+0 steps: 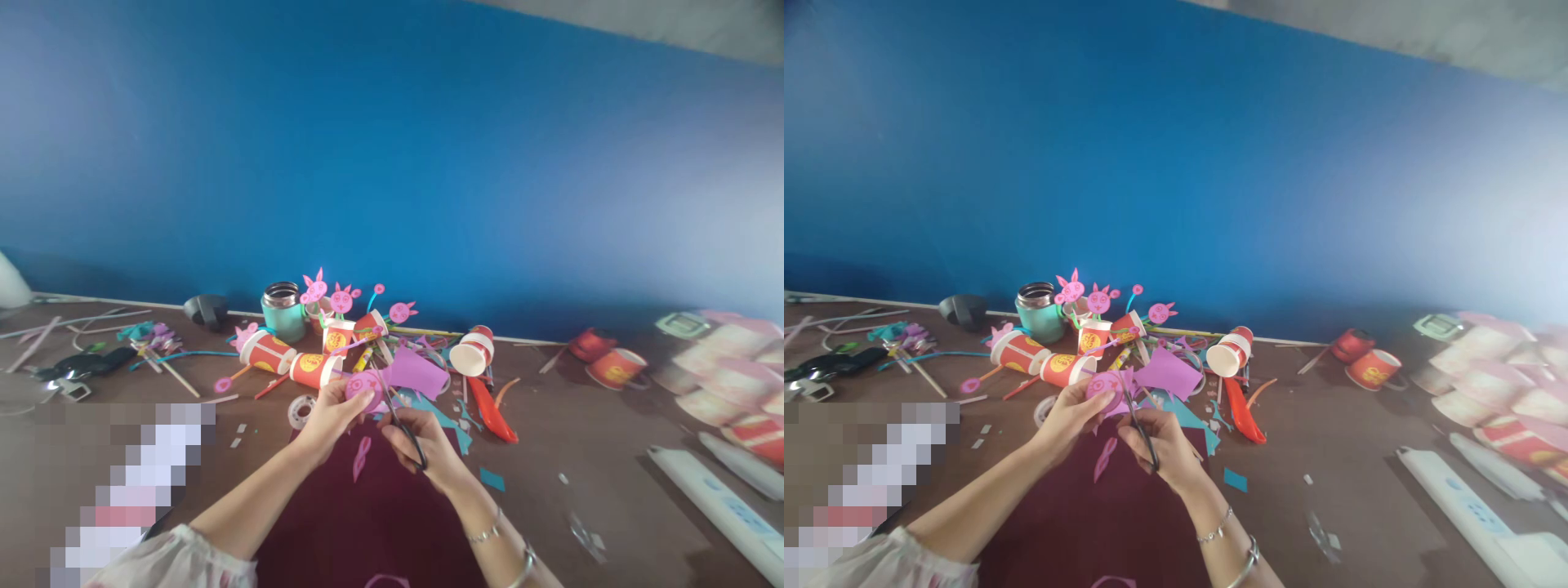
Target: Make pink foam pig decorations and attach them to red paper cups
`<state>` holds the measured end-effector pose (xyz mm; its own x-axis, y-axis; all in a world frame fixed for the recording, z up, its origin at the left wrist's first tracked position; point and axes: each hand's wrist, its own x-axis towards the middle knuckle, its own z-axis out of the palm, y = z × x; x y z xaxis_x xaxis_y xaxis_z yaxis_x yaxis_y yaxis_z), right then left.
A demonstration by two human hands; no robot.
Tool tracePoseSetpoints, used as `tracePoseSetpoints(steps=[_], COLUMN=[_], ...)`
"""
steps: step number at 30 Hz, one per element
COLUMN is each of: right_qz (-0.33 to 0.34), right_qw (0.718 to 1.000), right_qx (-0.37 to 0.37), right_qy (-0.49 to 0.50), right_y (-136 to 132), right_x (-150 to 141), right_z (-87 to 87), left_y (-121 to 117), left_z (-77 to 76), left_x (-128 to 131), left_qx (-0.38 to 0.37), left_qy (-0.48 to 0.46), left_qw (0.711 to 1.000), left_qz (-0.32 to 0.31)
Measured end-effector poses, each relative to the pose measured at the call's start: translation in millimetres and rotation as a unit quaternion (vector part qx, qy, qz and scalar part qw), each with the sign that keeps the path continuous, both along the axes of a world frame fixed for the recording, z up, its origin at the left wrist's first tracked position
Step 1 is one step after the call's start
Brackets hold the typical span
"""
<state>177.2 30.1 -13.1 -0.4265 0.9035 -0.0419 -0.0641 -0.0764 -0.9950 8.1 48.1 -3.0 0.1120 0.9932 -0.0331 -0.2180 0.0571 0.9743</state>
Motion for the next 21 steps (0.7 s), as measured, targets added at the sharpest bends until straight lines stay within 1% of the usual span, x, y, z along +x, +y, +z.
tracePoseSetpoints(steps=[3, 9, 12, 17, 21], right_qz=[0.001, 0.003, 0.002, 0.004, 0.008], right_qw=[1.0, 1.0, 1.0, 1.0, 1.0], right_qx=[-0.002, -0.006, -0.002, 0.002, -0.001], right_qy=[-0.001, -0.018, -0.018, -0.021, -0.019], right_y=[0.0, -0.5, 0.1, 1.5, 1.7], right_x=[0.2, -0.7, 0.6, 3.0, 2.7], right_z=[0.0, 2.9, 2.1, -0.3, 0.1], left_y=[-0.7, 2.3, 3.2, 1.5, 0.6], left_z=[0.2, -3.5, -4.3, -1.9, 0.9], left_x=[0.1, -4.6, -5.9, -3.7, -2.8], left_qx=[0.008, 0.037, 0.037, 0.012, 0.009], left_qy=[0.001, 0.039, 0.047, 0.017, -0.009], left_qw=[1.0, 0.998, 0.998, 1.0, 1.0], left_qz=[0.001, -0.033, -0.034, -0.017, -0.023])
